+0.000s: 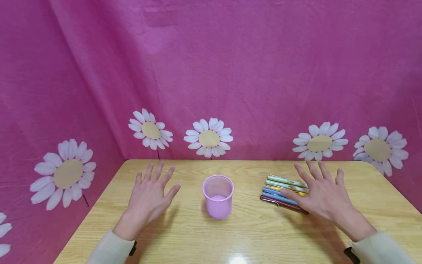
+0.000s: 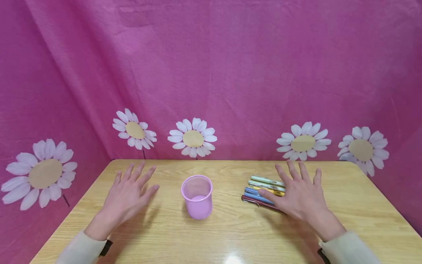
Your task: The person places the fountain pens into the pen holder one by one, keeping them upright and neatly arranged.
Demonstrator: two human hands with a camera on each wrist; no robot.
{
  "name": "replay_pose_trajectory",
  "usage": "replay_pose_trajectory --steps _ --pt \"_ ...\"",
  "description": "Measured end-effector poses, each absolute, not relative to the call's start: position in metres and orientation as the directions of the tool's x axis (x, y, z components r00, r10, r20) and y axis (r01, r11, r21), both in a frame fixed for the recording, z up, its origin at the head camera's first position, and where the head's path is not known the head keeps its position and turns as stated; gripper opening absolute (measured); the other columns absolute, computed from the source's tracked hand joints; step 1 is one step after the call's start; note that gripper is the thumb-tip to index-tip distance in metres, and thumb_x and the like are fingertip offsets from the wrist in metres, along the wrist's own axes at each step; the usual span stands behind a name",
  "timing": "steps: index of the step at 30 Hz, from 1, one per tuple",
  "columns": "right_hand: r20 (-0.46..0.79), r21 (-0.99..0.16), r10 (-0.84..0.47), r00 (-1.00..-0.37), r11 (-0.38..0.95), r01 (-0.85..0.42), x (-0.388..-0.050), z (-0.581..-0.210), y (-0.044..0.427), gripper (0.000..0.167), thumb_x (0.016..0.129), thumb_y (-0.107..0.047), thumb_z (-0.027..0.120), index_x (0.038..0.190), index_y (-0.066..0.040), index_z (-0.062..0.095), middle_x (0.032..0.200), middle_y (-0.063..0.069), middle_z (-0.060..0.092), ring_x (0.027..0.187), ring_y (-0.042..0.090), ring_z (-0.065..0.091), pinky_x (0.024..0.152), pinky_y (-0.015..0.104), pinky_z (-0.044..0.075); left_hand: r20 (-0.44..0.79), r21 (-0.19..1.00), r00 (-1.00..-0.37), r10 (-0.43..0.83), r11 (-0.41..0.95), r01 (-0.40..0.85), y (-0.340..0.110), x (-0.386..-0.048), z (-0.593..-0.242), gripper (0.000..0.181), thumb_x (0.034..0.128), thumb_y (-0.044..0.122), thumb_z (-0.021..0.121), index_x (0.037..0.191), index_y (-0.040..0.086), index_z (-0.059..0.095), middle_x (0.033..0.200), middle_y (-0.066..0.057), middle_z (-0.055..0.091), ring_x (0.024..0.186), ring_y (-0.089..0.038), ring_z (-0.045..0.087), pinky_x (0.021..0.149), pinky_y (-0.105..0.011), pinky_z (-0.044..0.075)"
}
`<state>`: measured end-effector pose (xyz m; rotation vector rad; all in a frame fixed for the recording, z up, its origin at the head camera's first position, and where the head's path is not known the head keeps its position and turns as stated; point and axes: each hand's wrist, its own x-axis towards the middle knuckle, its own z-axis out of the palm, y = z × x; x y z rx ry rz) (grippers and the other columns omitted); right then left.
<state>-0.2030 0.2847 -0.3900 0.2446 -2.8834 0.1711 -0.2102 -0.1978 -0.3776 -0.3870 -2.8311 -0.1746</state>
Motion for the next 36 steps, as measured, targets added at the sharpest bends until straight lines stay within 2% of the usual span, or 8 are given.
replay_pose_trajectory --steps 11,18,29,36 --pt "0.32 -0.103 -0.173 -0.931 0.971 -0.216 -0.196 -0.392 0.282 0.102 0.088 -0.083 0.059 0.157 -0.008 0.048 0.161 0.033 0.035 0.147 0.058 0.025 0.109 0.086 0.001 0.303 0.069 -0.919 0.252 0.956 0.285 -0.202 -0.201 -0.375 0.068 0.1053 0.058 0.051 0.162 0.021 0.045 0.168 -0.018 0.033 0.154 -0.049 0.023 0.118 -0.075 0.02" --pt "0.327 -0.109 -0.173 -0.929 0.97 -0.219 -0.19 -0.394 0.282 0.102 0.088 -0.082 0.06 0.157 -0.008 0.048 0.163 0.029 0.033 0.146 0.056 0.027 0.11 0.085 0.004 0.307 0.063 -0.913 0.267 0.952 0.299 -0.202 -0.195 -0.375 0.07 0.104 0.06 0.052 0.162 0.021 0.046 0.167 -0.018 0.035 0.152 -0.05 0.028 0.118 -0.075 0.021" --pt "0.329 -0.119 -0.178 -0.928 0.967 -0.227 -0.18 -0.396 0.28 0.106 0.086 -0.082 0.061 0.159 -0.007 0.046 0.161 0.033 0.035 0.144 0.059 0.03 0.115 0.079 0.007 0.322 0.096 -0.906 0.276 0.942 0.321 -0.203 -0.186 -0.378 0.073 0.1011 0.059 0.059 0.162 0.021 0.045 0.165 -0.018 0.039 0.151 -0.049 0.031 0.116 -0.074 0.025" --pt "0.402 -0.108 -0.205 -0.892 0.957 -0.269 -0.174 -0.399 0.278 0.102 0.084 -0.078 0.068 0.154 -0.005 0.051 0.156 0.033 0.042 0.141 0.056 0.035 0.112 0.078 0.019 0.317 0.141 -0.904 0.288 0.928 0.345 -0.202 -0.181 -0.38 0.076 0.0997 0.061 0.06 0.162 0.019 0.045 0.165 -0.018 0.038 0.151 -0.049 0.031 0.116 -0.074 0.028"
